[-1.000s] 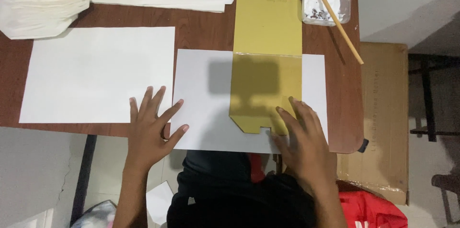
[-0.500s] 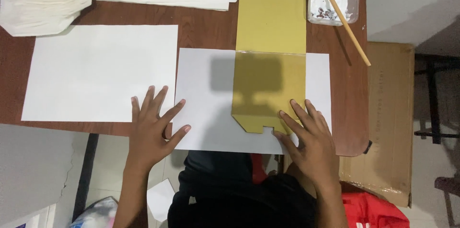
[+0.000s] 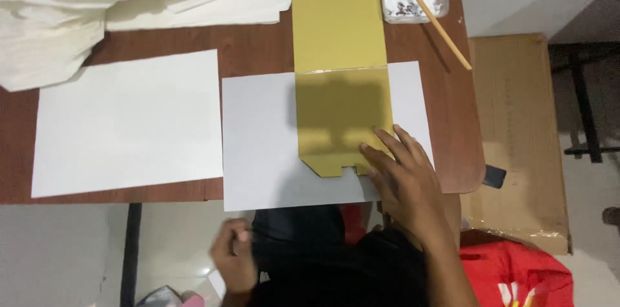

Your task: The person applies white glue with a brush to the edges of a folded white paper piece, then presses the glued edges together. They repeat the process on a second white paper piece placed on a yellow backing sheet, applying glue and pressing the edges to adhere them.

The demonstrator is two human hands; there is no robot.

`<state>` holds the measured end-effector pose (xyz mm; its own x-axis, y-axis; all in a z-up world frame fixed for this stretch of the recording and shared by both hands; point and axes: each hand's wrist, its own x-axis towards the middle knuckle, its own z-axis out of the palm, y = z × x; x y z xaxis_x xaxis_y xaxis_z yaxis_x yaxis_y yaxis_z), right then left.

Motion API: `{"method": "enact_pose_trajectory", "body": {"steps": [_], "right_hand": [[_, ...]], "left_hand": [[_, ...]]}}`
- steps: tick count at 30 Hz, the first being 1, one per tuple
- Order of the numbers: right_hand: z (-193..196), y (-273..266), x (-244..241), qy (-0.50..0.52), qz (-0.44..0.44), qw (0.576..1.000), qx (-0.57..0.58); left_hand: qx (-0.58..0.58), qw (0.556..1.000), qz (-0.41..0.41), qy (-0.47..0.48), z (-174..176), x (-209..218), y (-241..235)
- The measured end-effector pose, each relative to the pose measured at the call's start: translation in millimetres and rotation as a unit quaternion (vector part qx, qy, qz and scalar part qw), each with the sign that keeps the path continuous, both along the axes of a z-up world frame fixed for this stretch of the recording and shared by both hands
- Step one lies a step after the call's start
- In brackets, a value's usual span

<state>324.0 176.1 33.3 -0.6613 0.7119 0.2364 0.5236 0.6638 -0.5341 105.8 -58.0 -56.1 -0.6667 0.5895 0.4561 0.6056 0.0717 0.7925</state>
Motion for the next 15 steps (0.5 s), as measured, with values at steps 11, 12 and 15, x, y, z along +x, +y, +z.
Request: {"method": "enact_pose_trajectory", "body": {"steps": [11, 12, 15], "right_hand": [[-2, 0, 0, -0.026, -0.007, 1.000, -0.007], [-4, 1, 1, -0.025, -0.010, 1.000, -0.005], [-8, 4, 1, -0.006, 0.008, 1.000, 0.028]], "left_hand": [[-0.014, 0.903, 0.183, -0.387, 45, 1, 46], [-0.013, 0.904, 0.180, -0.387, 49, 3, 46], [-0.077, 0.892, 0.126, -0.428, 56, 6, 49]]}}
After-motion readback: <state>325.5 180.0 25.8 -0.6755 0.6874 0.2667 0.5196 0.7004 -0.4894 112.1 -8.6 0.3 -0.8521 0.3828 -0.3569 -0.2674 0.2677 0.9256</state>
